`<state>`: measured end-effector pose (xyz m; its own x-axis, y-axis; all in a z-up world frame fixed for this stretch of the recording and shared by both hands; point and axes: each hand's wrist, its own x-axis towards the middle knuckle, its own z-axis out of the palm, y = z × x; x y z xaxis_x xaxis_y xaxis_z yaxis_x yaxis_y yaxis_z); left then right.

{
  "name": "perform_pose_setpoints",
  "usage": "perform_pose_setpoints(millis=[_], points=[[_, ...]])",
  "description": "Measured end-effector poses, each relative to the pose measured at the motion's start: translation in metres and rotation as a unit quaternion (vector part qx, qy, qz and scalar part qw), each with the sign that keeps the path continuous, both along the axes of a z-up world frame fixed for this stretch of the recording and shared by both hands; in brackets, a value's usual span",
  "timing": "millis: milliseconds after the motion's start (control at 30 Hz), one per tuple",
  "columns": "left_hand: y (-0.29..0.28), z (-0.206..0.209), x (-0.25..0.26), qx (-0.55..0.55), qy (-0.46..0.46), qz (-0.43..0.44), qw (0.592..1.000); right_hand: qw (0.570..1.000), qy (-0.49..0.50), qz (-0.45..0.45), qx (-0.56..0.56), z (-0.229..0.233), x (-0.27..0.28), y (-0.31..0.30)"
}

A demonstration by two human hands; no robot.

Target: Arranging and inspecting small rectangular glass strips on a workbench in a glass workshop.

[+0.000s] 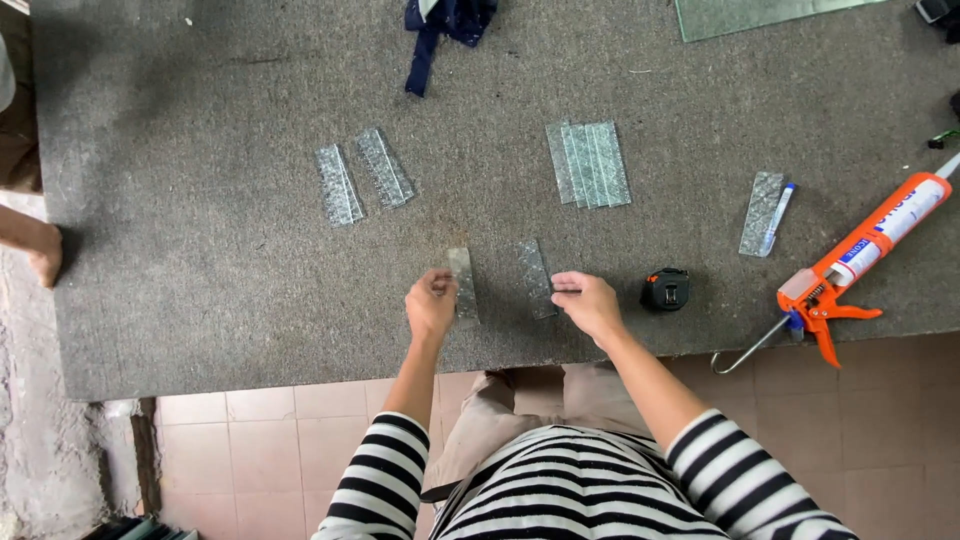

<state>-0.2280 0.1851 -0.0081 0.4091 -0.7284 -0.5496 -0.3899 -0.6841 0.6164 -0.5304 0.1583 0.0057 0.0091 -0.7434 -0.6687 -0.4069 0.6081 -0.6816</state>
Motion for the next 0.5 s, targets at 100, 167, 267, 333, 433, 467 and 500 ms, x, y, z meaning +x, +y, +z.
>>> perform_pose_setpoints(millis=[100,167,267,333,433,467,500], points=[[0.015,-0.020,0.011,0.010,-0.012,-0.020,1.000,0.993,0.070,-0.011,-0.092,0.100,-0.022,0.009],[0.015,0.003,0.010,0.010,-0.012,-0.018,1.000,0.974,0.137,-0.055,-0.170,0.080,-0.084,0.021],[0.012,0.041,-0.017,0.005,-0.038,-0.033,0.999,0.897,0.316,-0.101,-0.294,0.050,-0.199,0.040],[0.011,0.057,-0.033,-0.004,-0.076,-0.051,0.996,0.839,0.414,-0.111,-0.336,0.025,-0.270,0.051],[0.014,0.048,-0.057,-0.053,-0.200,-0.087,0.974,0.839,0.515,-0.083,-0.157,0.001,-0.342,0.061],[0.011,0.037,-0.067,-0.064,-0.225,-0.120,0.965,0.847,0.519,-0.013,-0.114,0.002,-0.352,0.061],[0.011,0.026,-0.076,-0.074,-0.250,-0.153,0.953,0.850,0.519,0.058,-0.070,0.003,-0.361,0.062]])
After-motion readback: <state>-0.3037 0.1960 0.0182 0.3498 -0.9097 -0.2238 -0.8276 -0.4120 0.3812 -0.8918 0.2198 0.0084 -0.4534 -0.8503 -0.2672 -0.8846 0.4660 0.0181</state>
